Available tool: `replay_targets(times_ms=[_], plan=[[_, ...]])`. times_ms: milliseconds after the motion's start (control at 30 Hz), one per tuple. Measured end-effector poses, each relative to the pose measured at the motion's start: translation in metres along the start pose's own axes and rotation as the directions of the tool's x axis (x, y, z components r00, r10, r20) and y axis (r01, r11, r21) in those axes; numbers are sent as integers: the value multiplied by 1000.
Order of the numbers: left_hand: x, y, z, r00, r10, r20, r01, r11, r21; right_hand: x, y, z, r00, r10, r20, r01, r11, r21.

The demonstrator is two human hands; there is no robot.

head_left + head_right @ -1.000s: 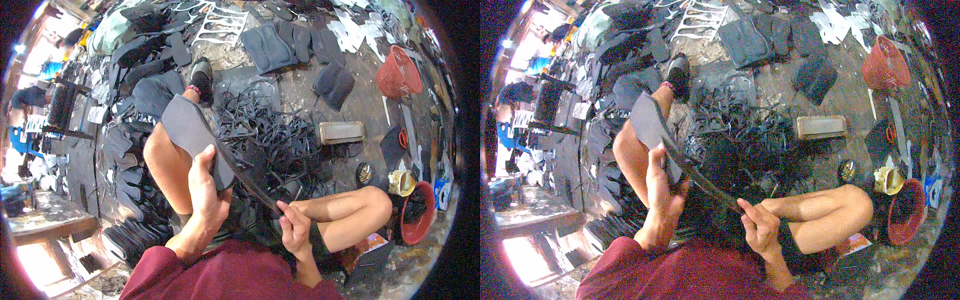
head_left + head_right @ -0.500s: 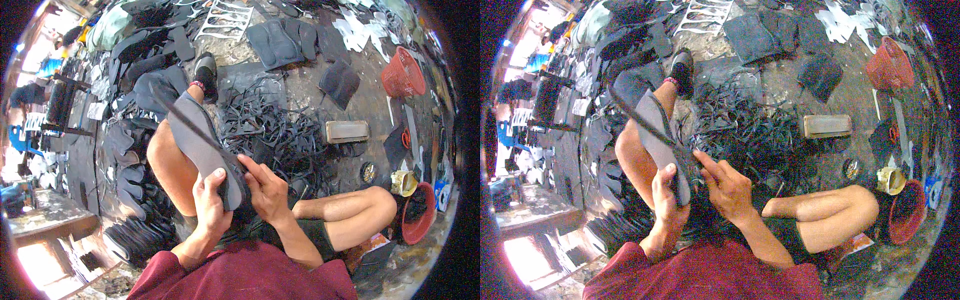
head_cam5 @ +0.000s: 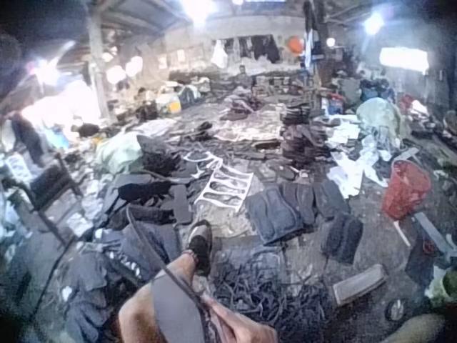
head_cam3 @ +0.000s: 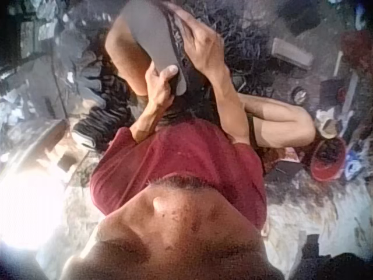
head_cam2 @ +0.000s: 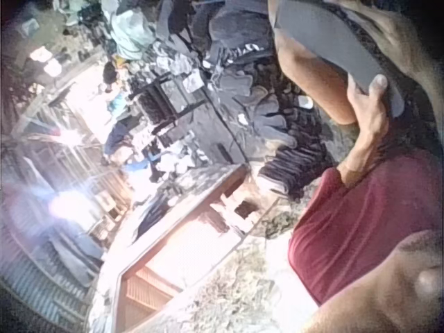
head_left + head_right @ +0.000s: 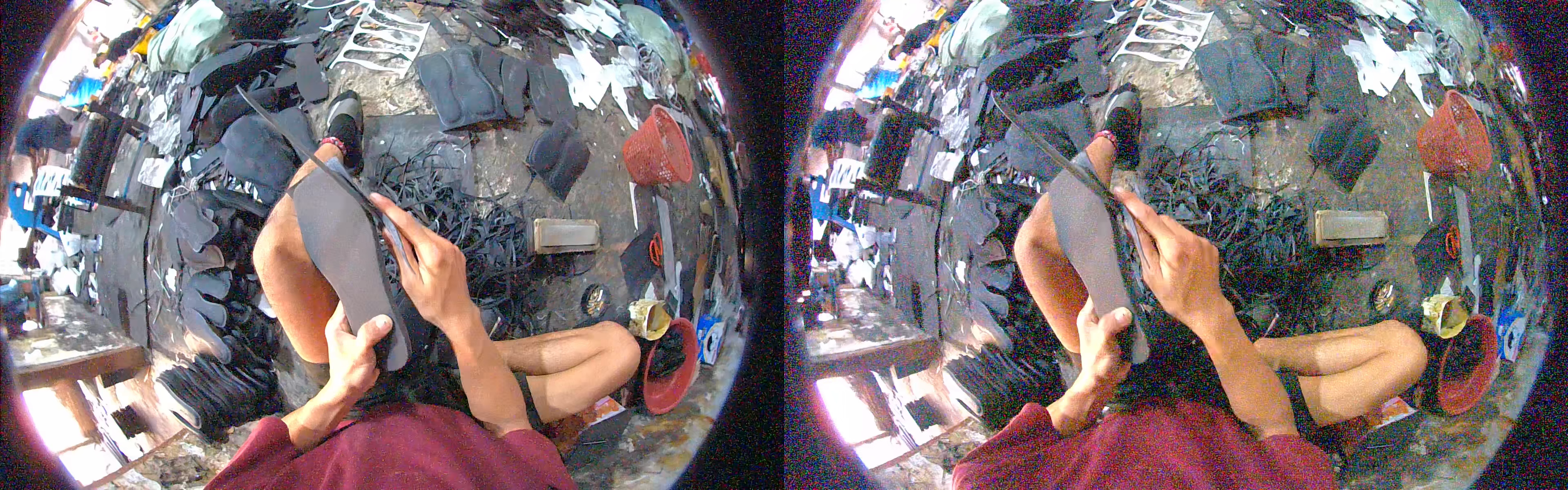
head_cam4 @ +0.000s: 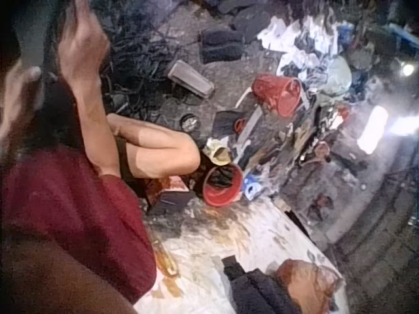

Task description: The person sits on the floor and uses a knife to cut black rubber sheets into smaller pieces. They repeatedly pick up sheets, slice them, and place the cut pieces aside.

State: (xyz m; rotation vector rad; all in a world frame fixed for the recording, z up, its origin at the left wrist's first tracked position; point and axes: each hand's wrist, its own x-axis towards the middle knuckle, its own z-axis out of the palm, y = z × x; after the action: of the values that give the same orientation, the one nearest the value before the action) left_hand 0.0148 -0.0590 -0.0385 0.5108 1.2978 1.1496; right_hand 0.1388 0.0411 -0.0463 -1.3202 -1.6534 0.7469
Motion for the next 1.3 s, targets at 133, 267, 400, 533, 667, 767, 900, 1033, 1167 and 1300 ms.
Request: replay_targets(times_ms=[133, 267, 400, 533, 667, 767, 900, 1033, 1167, 1300], plan=[[-5, 30, -26, 974, -97, 206, -9, 888, 460, 4, -3, -10, 992, -124, 14, 122, 986, 116], [3, 64, -27, 995, 100, 11, -100, 995, -11, -55, -40, -27, 983, 20, 183, -68, 963, 262], [5, 89, -38, 991, -129, 21, 131, 985, -116, -108, -24, -43, 969, 16, 245, -60, 983, 171], [6, 82, -50, 971, -227, 70, 234, 965, -120, -189, 23, -68, 977, 56, 205, -62, 998, 23], [9, 78, -46, 977, -193, 89, 198, 979, -52, -180, 24, -71, 974, 36, 223, -22, 998, -66], [14, 79, -50, 974, -171, 150, 179, 983, -43, -129, 24, -80, 939, 62, 339, -43, 997, -63], [17, 85, -57, 958, -220, 186, 229, 973, -23, -73, 17, -99, 885, -59, 461, 123, 986, -111], [21, 84, -57, 958, -140, 249, 132, 990, 48, -27, 5, -100, 799, -125, 588, 219, 972, -91], [27, 86, -54, 915, -212, 343, 161, 972, 170, 17, -10, -93, 679, -127, 723, 228, 973, -43], [27, 103, -44, 880, -367, 302, 309, 925, 221, 47, -19, -71, 603, -123, 788, 218, 976, -15]])
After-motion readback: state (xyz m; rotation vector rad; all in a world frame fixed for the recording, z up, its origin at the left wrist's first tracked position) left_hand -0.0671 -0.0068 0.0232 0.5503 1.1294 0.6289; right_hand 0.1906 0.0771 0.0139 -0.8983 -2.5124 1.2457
